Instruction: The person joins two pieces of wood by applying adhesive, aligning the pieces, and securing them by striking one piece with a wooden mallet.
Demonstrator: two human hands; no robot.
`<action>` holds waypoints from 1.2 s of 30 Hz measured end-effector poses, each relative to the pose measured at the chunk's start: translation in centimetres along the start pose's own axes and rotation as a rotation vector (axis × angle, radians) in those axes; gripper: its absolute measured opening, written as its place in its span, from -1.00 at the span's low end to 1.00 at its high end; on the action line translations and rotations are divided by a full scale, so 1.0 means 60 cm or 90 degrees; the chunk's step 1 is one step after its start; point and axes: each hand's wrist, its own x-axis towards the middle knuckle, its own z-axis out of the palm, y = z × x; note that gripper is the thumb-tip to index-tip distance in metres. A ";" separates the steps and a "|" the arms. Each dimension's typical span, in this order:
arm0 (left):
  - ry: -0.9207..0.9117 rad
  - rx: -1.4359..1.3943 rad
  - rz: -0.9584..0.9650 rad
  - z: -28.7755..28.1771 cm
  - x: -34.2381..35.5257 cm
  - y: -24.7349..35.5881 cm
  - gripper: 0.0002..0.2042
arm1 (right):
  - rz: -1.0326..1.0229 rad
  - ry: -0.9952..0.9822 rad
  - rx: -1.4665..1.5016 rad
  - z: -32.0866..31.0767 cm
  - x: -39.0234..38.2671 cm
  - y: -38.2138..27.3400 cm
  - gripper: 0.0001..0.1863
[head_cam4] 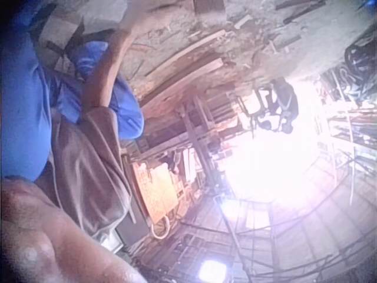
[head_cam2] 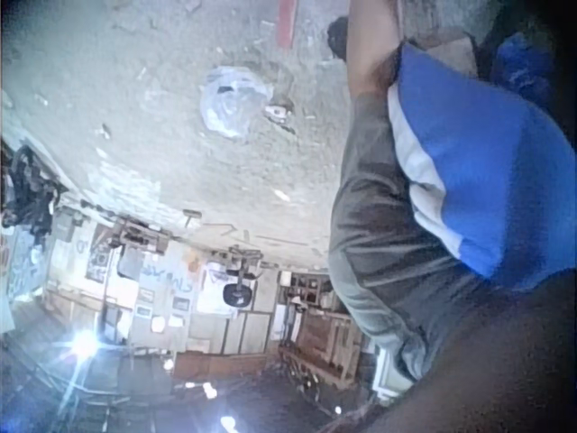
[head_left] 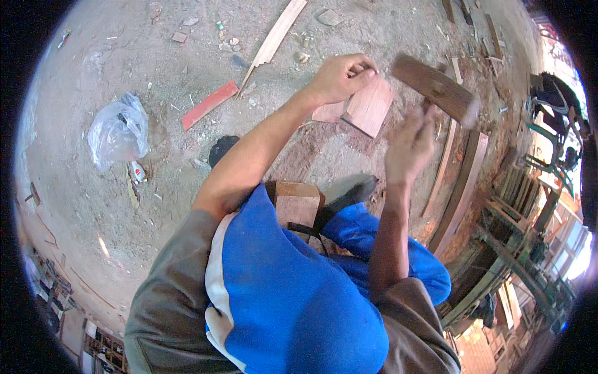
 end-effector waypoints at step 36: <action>-0.141 0.215 -0.270 -0.003 0.012 0.046 -0.70 | 0.000 -0.027 0.041 0.074 -0.012 0.088 -0.68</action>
